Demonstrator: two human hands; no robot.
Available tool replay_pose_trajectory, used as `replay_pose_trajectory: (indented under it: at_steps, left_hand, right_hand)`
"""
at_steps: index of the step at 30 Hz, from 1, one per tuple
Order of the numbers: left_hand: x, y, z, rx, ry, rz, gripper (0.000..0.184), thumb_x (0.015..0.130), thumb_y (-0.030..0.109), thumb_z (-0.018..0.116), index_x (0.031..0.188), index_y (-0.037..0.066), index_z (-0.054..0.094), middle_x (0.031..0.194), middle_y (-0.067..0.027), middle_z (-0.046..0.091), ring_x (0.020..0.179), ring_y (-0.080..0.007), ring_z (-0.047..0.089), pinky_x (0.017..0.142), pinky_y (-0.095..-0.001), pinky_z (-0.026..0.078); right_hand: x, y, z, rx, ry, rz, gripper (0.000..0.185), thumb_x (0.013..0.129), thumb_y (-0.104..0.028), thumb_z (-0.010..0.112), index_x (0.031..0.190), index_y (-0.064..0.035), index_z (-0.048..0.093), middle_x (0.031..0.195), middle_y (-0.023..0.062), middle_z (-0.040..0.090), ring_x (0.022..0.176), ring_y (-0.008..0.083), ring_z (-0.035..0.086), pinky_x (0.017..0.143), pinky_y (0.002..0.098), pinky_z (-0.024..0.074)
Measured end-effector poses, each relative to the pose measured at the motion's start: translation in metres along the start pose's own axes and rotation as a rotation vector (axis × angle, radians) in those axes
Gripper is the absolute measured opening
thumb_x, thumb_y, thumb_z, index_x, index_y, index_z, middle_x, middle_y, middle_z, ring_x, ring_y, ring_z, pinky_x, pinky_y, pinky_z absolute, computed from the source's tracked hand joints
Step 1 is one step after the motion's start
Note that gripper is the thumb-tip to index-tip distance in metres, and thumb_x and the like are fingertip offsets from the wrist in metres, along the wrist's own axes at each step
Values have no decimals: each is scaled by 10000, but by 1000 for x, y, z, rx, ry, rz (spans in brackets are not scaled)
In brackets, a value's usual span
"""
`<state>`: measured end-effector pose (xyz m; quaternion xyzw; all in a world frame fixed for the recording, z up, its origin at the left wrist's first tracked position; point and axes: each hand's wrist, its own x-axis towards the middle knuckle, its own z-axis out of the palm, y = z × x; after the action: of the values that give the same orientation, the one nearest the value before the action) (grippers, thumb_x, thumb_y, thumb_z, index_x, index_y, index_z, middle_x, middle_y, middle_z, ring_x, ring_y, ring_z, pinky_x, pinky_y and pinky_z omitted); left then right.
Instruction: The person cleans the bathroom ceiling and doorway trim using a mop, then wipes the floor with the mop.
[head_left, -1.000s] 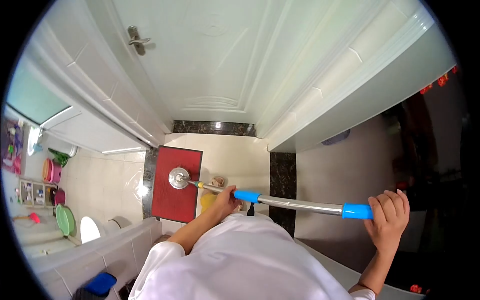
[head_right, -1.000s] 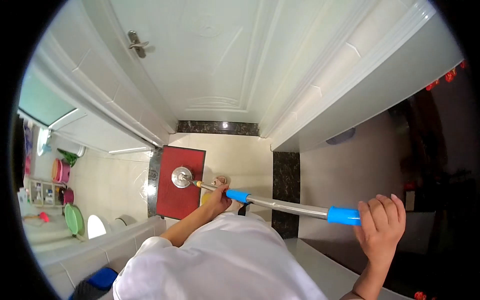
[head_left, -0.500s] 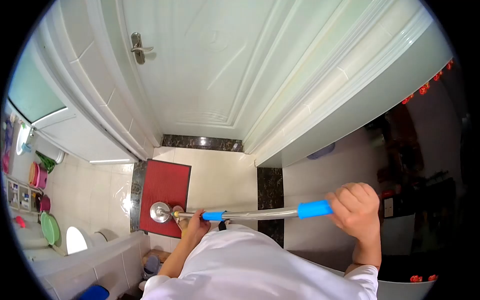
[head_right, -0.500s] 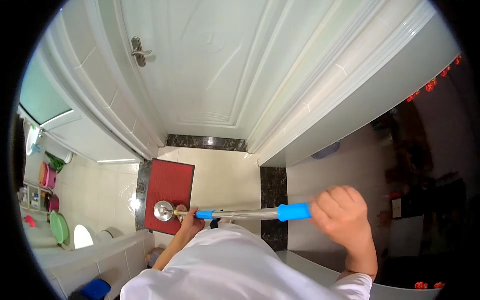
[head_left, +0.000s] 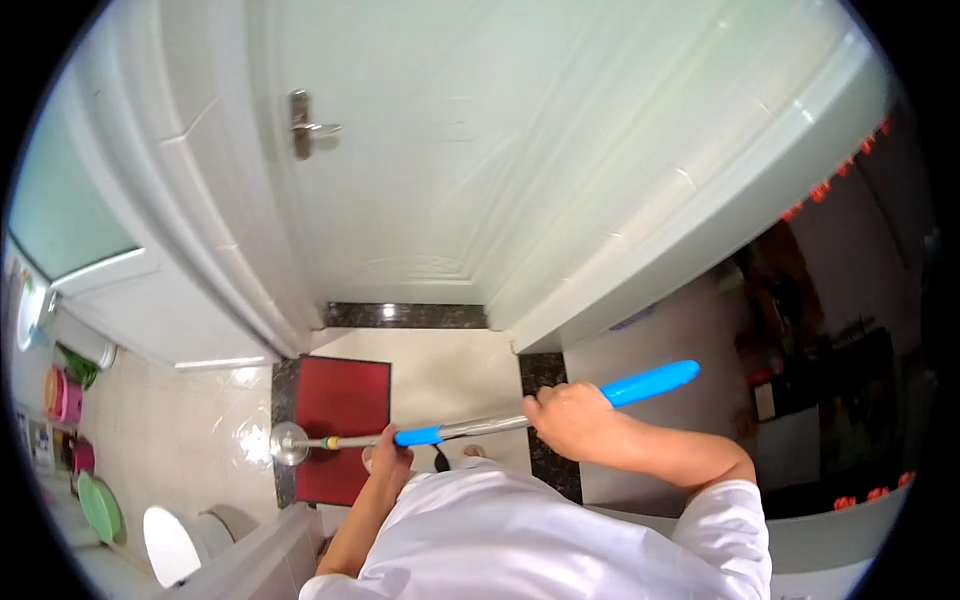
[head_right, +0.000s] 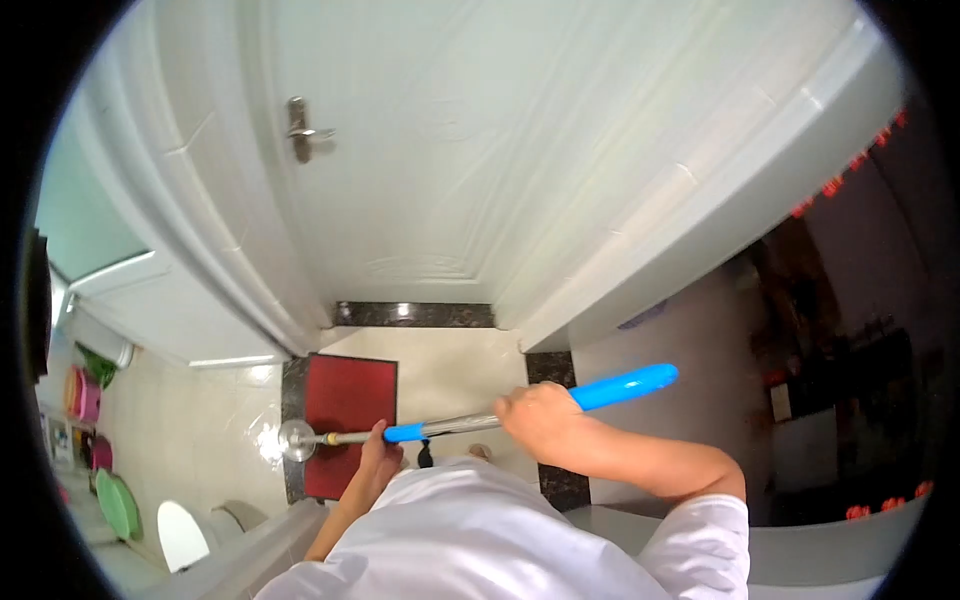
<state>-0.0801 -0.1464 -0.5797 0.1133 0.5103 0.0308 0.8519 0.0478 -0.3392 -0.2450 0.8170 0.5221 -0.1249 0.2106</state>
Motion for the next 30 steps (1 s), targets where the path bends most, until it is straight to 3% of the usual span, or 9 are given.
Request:
replay_pose_trajectory:
  at_steps: [3,5,7,9,10,13,15,18,30]
  left_hand:
    - [0,15,-12,24,-54,10,170,842,235,672,773,142,547,677,12,538,580,-127,527,475,-271,400]
    - [-17,26,-20,33,-171,-26,255,836,367,689,901,143,586,789,-4,591,758,-152,569,654,-315,461]
    - [-46,50,-26,74,-238,-90,430,859,557,566,1012,155,565,995,-28,617,922,-222,594,774,-359,472]
    - [4,55,-72,-163,-193,-114,527,865,624,495,1028,125,542,953,-59,615,926,-235,599,783,-396,480]
    - [40,56,-100,-330,-301,-74,544,860,625,503,1041,113,528,888,-71,605,867,-236,602,753,-391,484]
    - [71,75,-117,-474,-117,154,472,871,573,532,983,114,517,838,-73,594,787,-237,599,713,-397,488]
    - [90,81,-111,-631,400,-30,394,883,509,551,919,121,487,820,-83,594,738,-236,603,681,-409,496]
    - [87,63,-126,-674,193,-28,372,881,486,561,892,129,456,821,-94,599,720,-235,615,655,-414,502]
    - [71,55,-173,-796,464,22,259,989,309,381,1007,56,435,786,-62,532,680,-213,566,659,-352,541]
  right_hand:
    - [9,-6,1,112,68,-51,107,759,-106,577,857,-67,555,770,129,629,660,311,638,571,432,498]
    - [-1,-10,-16,92,34,31,121,746,-111,597,856,-63,578,747,121,625,702,306,635,588,424,494]
    - [-10,-17,-40,87,37,64,250,665,-99,690,896,-71,598,753,110,621,707,314,621,624,440,470]
    - [-25,-20,-63,27,33,91,348,619,-102,721,943,-81,595,737,97,592,692,310,604,632,429,453]
    - [-28,-19,-72,-35,45,86,393,602,-115,726,970,-90,589,719,86,567,677,301,593,626,416,445]
    - [-36,-31,-100,-84,99,67,348,584,-83,727,909,-69,601,706,92,559,669,286,574,594,389,422]
    - [-38,-36,-104,-153,132,48,338,586,-82,714,903,-70,600,687,85,538,643,274,557,582,384,410]
    - [-30,-52,-122,-243,237,1,275,613,-60,659,880,-71,594,645,65,487,597,251,518,566,379,391]
    - [-58,-29,-139,-230,213,11,285,553,0,658,819,-61,576,618,72,454,586,260,485,561,372,355]
